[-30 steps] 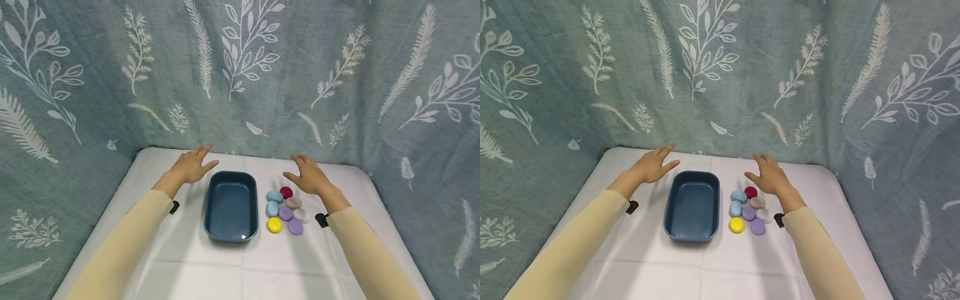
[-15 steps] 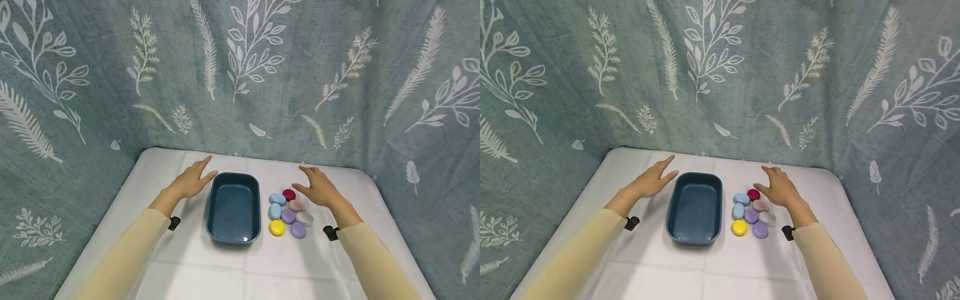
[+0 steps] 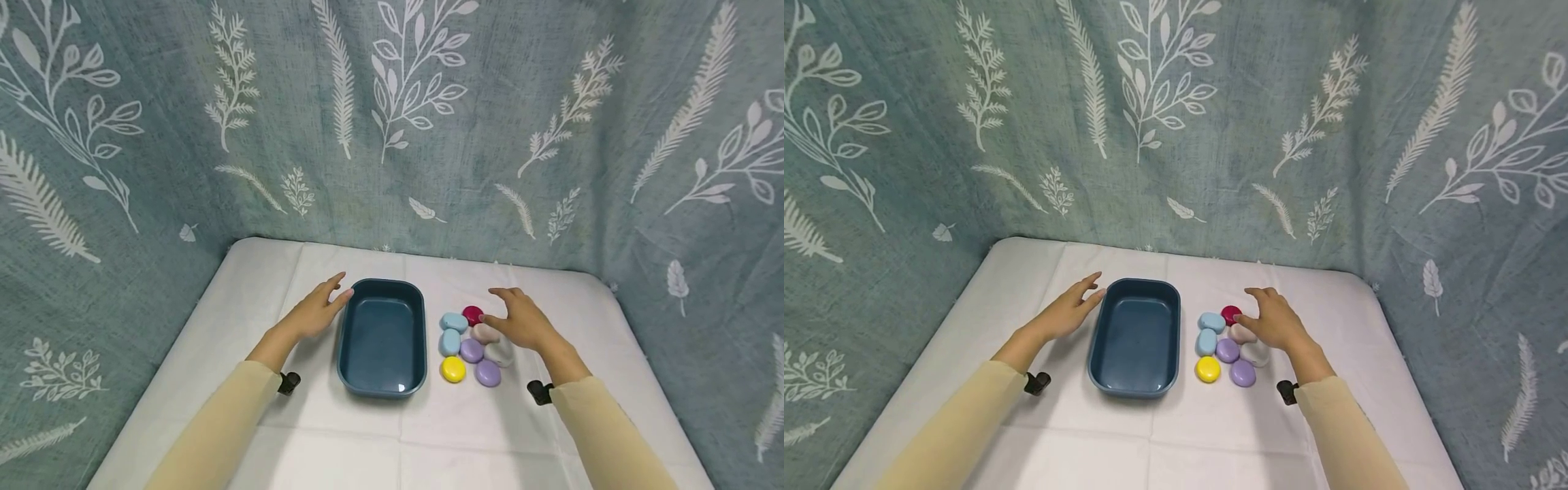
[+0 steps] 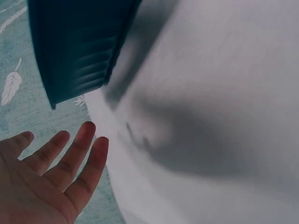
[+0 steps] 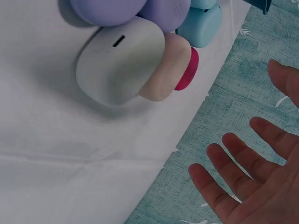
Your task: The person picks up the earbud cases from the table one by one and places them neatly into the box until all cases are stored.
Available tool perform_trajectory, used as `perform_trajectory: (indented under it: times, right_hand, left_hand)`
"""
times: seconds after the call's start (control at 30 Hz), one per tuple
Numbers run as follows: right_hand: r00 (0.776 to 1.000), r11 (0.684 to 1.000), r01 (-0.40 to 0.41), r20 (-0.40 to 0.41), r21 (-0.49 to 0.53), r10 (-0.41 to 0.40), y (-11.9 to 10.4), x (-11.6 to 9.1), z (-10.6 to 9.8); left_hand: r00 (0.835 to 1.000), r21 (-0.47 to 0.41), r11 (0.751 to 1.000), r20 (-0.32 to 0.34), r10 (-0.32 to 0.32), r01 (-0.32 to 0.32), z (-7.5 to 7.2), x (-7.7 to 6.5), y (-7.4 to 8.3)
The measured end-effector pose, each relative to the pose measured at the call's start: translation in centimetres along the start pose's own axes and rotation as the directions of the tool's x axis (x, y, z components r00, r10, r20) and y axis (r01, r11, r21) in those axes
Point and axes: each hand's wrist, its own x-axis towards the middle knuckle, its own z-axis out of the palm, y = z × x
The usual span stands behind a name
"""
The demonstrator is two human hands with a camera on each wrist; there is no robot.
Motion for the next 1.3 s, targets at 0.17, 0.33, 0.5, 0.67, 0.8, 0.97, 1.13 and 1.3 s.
perform_trajectory:
  times: [0.17, 0.33, 0.5, 0.67, 0.8, 0.97, 1.13, 1.3]
  right_hand:
    - [1.000, 1.000, -0.015, 0.011, 0.024, 0.015, 0.2, -0.2, 0.7]
    - [0.999, 0.999, -0.022, 0.032, 0.048, 0.020, 0.5, -0.3, 1.3]
    - [0.997, 0.997, -0.050, 0.056, 0.063, 0.047, 1.0, -0.2, 1.9]
    - [0.995, 0.996, -0.077, 0.068, 0.052, 0.073, 1.5, 0.1, 2.8]
    - [0.993, 0.995, -0.094, 0.079, 0.038, 0.091, 1.9, 0.3, 3.5]
    - [0.992, 0.994, -0.099, 0.086, 0.038, 0.096, 2.1, 0.5, 4.1]
    - [0.990, 0.992, -0.114, 0.083, 0.046, 0.110, 2.1, 0.6, 4.5]
    - [0.989, 0.991, -0.126, 0.078, 0.051, 0.122, 2.2, 0.8, 4.8]
  left_hand:
    - [1.000, -0.060, 0.998, -0.006, -0.018, 0.018, 1.1, -0.1, -0.5]
    - [0.999, -0.091, 0.995, -0.020, -0.034, 0.032, 2.2, -0.1, -0.9]
    - [0.998, -0.115, 0.992, -0.029, -0.047, 0.043, 3.1, -0.2, -1.3]
    - [0.998, -0.148, 0.988, -0.034, -0.048, 0.043, 3.7, -0.5, -1.5]
    - [0.998, -0.177, 0.983, -0.028, -0.054, 0.048, 4.2, -0.5, -1.7]
    - [0.998, -0.203, 0.978, -0.034, -0.051, 0.043, 4.7, -0.5, -1.9]
    - [0.999, -0.218, 0.975, -0.021, -0.038, 0.033, 5.1, -0.6, -2.2]
    - [0.999, -0.226, 0.974, -0.014, -0.037, 0.033, 5.4, -0.7, -2.4]
